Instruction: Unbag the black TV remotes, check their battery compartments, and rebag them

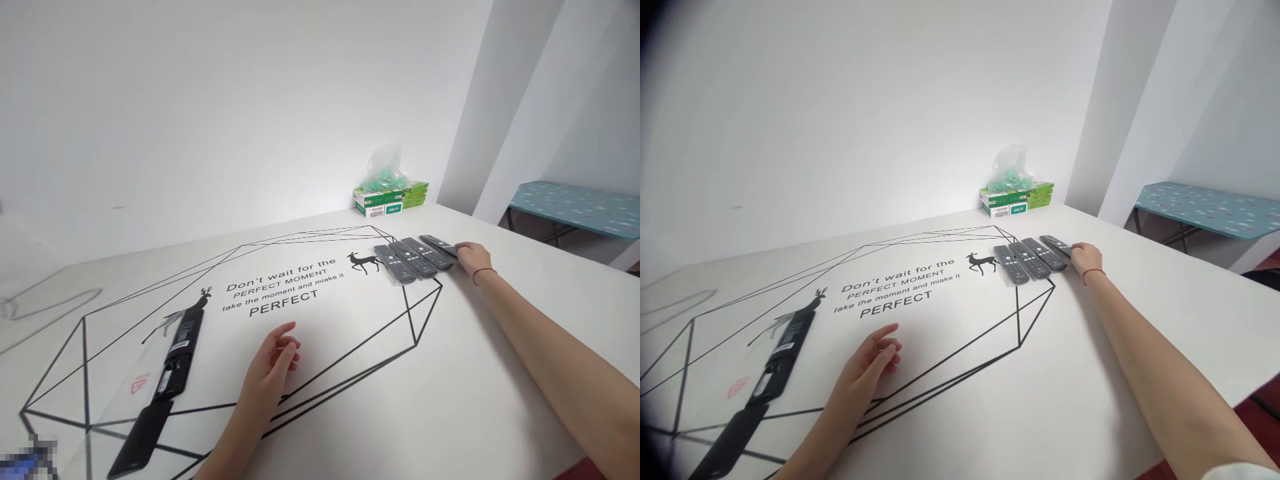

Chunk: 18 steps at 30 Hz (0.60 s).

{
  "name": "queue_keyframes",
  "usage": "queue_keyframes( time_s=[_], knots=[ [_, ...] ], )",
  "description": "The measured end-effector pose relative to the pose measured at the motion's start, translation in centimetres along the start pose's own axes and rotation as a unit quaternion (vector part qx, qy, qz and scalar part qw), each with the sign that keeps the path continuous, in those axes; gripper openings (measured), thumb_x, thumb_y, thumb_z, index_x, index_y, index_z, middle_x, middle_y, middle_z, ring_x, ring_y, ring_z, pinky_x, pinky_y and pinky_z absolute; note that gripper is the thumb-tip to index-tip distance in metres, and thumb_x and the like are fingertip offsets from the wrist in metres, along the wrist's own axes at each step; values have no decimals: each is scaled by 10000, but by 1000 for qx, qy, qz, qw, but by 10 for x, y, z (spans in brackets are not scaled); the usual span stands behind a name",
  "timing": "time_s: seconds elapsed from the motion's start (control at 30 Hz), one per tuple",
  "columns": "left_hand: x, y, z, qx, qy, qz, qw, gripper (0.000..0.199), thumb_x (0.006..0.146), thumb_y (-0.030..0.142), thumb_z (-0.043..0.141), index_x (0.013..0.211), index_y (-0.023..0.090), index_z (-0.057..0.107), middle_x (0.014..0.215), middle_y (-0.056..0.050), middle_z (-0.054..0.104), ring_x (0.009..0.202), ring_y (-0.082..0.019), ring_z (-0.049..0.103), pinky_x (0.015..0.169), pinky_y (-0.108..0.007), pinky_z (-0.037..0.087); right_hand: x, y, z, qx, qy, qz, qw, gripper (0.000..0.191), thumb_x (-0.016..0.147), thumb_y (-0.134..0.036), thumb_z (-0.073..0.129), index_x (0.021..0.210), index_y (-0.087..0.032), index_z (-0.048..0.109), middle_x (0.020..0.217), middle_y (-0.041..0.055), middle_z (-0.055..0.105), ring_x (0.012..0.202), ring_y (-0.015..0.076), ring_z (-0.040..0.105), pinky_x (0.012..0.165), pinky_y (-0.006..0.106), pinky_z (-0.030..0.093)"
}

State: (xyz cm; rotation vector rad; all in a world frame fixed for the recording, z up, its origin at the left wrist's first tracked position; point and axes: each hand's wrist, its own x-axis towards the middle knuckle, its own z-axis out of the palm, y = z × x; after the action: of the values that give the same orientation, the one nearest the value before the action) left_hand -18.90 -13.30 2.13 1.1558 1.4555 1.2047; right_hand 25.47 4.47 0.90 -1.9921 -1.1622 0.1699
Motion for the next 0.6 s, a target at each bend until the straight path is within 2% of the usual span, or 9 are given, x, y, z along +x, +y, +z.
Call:
queue_keyframes(
  time_s=[0.1, 0.17, 0.27, 0.4, 0.5, 0.6],
  knots=[
    [0, -1, 1, 3, -6, -3, 1000, 335, 722, 367, 652, 1019, 212, 635, 787, -18, 609, 673, -147, 564, 639, -285, 471, -4, -6, 3, -21, -33, 12, 999, 323, 855, -73, 462, 1110, -23, 652, 1066, 255, 638, 1067, 264, 582, 854, 358, 403],
    [-2, 0, 2, 13, -18, -1, 1000, 301, 745, 352, 627, 1011, 213, 638, 790, -19, 610, 683, -147, 562, 655, -286, 466, -9, -10, 3, -35, -42, 18, 998, 382, 820, -43, 447, 1148, -37, 641, 1093, 265, 633, 1087, 288, 569, 840, 388, 380],
    [-6, -1, 3, 43, -40, 3, 998, 244, 798, 338, 567, 995, 219, 649, 812, -26, 617, 718, -152, 563, 692, -290, 460, -15, -16, 0, -54, -52, 29, 997, 369, 818, -51, 443, 1111, -74, 665, 1115, 276, 621, 1086, 331, 566, 811, 441, 368],
    [-12, -2, 5, 82, -56, 19, 995, 250, 844, 338, 506, 1011, 232, 660, 862, -42, 635, 743, -165, 569, 688, -293, 456, -23, -17, -7, -68, -51, 12, 996, 347, 877, -142, 428, 1128, -117, 666, 1117, 269, 622, 1135, 333, 549, 818, 446, 385],
    [-11, 3, 1, 155, -46, 69, 984, 260, 862, 336, 475, 1001, 240, 673, 900, -49, 655, 723, -165, 560, 660, -290, 449, -29, -17, -13, -63, -9, 2, 998, 388, 913, -220, 410, 1231, -121, 608, 1156, 265, 606, 1180, 338, 520, 855, 467, 383],
    [-2, 16, -20, 272, 2, 129, 954, 266, 865, 315, 460, 988, 228, 679, 954, -57, 674, 692, -163, 553, 684, -302, 454, -42, -24, -14, -46, 85, -94, 991, 368, 916, -271, 420, 1190, -138, 627, 1011, 248, 650, 1133, 365, 550, 869, 517, 386]
  ],
)
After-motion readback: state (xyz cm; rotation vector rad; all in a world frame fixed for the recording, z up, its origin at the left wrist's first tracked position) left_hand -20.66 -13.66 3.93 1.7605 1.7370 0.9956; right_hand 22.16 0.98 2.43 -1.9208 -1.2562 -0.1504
